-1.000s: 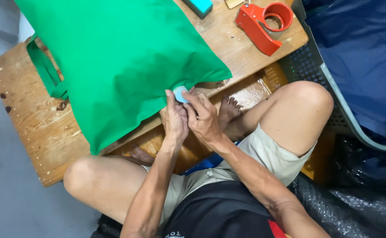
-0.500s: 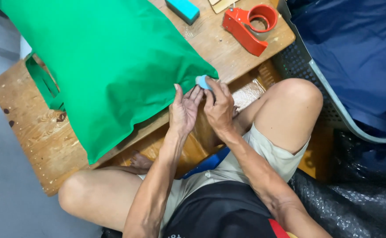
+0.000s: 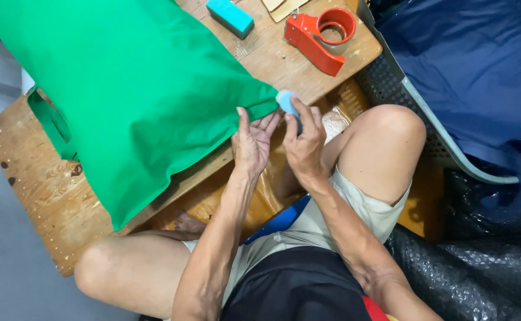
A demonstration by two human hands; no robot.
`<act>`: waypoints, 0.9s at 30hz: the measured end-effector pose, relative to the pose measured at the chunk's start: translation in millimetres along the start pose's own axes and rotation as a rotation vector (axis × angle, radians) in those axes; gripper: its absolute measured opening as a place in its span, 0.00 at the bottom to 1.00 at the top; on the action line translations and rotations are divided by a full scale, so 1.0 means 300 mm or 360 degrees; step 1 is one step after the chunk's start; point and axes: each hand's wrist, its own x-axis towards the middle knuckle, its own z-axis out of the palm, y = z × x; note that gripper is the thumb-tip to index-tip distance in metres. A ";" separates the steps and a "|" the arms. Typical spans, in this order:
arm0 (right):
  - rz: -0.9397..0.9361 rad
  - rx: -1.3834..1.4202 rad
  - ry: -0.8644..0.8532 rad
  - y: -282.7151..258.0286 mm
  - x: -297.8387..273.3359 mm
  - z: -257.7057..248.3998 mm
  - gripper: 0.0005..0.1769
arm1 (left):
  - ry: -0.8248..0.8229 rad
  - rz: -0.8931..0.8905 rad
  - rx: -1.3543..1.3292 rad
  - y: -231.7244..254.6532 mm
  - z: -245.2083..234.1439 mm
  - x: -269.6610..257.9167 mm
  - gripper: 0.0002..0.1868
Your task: Sealing a green fabric bag containing a pillow by applying small adhesive stickers along the opening edge.
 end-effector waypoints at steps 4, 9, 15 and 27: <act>-0.0026 -0.0003 -0.0030 0.020 -0.031 0.022 0.18 | -0.0049 0.0042 -0.0002 -0.016 0.014 -0.004 0.29; 0.0097 0.0117 0.0109 -0.009 0.024 -0.030 0.15 | -0.0034 0.0107 -0.0035 -0.009 0.013 -0.003 0.21; 0.0092 0.0059 -0.0035 0.095 -0.079 0.067 0.16 | 0.0011 0.0095 0.0009 -0.022 -0.057 0.032 0.22; 0.0357 0.0220 -0.0269 0.046 -0.050 0.052 0.19 | 0.0261 0.0255 0.0255 0.126 0.049 -0.137 0.22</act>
